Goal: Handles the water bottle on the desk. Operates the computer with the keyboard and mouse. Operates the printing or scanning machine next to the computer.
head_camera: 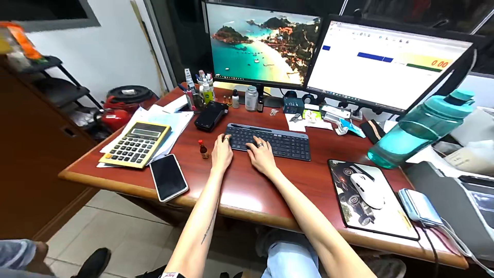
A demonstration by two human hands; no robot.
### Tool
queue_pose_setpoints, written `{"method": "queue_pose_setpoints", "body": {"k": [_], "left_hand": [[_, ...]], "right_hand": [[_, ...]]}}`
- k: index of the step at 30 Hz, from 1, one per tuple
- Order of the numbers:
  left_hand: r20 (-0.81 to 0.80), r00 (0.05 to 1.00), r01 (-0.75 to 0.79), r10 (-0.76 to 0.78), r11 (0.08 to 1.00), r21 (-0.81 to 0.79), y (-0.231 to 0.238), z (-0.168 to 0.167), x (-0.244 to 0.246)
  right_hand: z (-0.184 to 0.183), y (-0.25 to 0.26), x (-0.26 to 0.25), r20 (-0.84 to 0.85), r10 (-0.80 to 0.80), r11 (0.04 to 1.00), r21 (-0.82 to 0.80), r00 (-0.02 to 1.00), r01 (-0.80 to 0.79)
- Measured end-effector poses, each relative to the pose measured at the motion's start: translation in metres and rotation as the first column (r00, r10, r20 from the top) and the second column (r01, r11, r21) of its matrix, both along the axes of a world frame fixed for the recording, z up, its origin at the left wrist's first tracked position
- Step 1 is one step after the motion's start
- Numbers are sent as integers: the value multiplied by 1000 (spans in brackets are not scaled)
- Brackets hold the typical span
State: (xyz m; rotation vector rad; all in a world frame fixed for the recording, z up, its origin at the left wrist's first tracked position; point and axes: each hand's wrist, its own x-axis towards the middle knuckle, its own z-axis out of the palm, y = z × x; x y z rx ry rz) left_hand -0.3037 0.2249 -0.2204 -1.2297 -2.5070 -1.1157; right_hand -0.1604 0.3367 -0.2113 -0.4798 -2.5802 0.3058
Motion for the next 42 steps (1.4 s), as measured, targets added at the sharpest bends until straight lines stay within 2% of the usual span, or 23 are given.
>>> {"method": "queue_pose_setpoints", "body": {"k": [4,8,11,13,17,21,26,29,32,34,37,42], "left_hand": [[46,999,17,-16,1000,-10,3,1,-9],[3,999,45,-45,999,-15,5,-2,-9],[-33,999,27,-27,1000,0,5,-3,-10],[-93,995,34,-31,999,30,6,-2,-9],[-109,989,95,-100,994,-48,4,0,-6],[-96,990,99,-102,995,-30,3,0,-5],[15,993,121,-121,992,-34,4,-1,-10],[52,990,128,-132,990,66,2,-1,-15],[104,983,130,-151,974,186,0,1,-16],[107,983,127,-152,970,207,-1,2,-14],[86,987,115,-134,974,194,0,2,-11],[76,993,82,-95,983,166,-1,4,-4]], "right_hand": [[-9,6,-18,-12,-20,994,104,1000,21],[-10,8,-16,-56,-43,993,106,998,48],[-7,10,-11,-134,-74,997,28,988,78],[-3,13,-5,-154,-101,993,-83,983,89],[1,15,8,-191,-211,964,-202,959,172],[-3,15,12,-135,-248,963,-139,959,230],[-9,15,0,-65,-237,971,30,969,239],[-8,16,10,-151,-233,972,-10,961,234],[4,17,56,-167,-187,981,-73,968,177],[15,21,107,-128,-200,980,-1,972,201],[26,39,196,-130,-324,933,119,937,339],[14,70,308,-86,-543,822,148,836,549]]}}
